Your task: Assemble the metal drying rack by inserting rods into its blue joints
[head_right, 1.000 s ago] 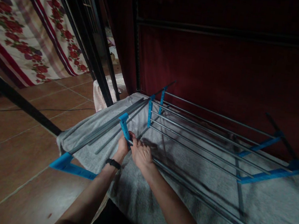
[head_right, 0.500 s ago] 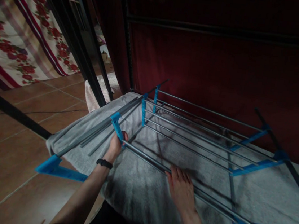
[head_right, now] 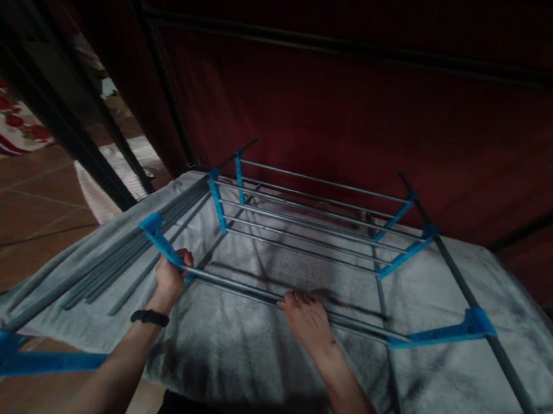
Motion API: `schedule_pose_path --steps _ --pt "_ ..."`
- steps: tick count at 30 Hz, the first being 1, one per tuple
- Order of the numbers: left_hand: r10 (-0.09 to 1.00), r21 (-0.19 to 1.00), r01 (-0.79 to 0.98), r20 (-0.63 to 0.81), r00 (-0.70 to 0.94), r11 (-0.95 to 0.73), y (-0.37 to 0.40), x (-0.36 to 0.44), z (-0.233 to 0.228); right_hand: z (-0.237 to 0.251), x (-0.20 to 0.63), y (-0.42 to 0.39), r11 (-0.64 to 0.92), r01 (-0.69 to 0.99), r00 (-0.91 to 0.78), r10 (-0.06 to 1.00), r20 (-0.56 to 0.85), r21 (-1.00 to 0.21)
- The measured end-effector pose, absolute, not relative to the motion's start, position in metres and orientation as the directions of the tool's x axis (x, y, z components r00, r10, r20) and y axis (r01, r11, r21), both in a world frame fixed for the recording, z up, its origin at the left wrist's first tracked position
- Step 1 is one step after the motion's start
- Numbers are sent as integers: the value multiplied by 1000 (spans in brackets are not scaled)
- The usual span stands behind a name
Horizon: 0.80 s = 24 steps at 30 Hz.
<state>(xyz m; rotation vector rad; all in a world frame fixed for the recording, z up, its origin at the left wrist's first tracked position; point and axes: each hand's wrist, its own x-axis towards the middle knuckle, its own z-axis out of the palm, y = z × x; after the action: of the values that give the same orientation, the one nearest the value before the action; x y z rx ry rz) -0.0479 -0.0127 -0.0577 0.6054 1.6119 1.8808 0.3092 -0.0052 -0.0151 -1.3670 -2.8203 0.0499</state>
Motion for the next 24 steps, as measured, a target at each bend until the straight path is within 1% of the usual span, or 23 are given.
schedule_pose_path --steps 2,9,15,21,24 --pt "699 990 -115 -24 -714 -84 -11 -48 -57 -10 308 -6 607 793 -608 793 -29 -50" --pt "647 994 -91 -27 -762 -67 -3 -50 -53 0 307 -1 584 804 -594 798 -103 -116" --pt "595 995 -72 -14 -803 -74 -2 -45 -49 3 308 -2 581 805 -592 802 -87 -120" --pt "592 993 -93 -32 -806 -73 1 -48 -53 5 309 -3 571 812 -582 808 -92 -118" --pt "583 994 -94 -42 -812 -59 0 -49 -53 4 310 -3 567 813 -579 812 -73 -131"
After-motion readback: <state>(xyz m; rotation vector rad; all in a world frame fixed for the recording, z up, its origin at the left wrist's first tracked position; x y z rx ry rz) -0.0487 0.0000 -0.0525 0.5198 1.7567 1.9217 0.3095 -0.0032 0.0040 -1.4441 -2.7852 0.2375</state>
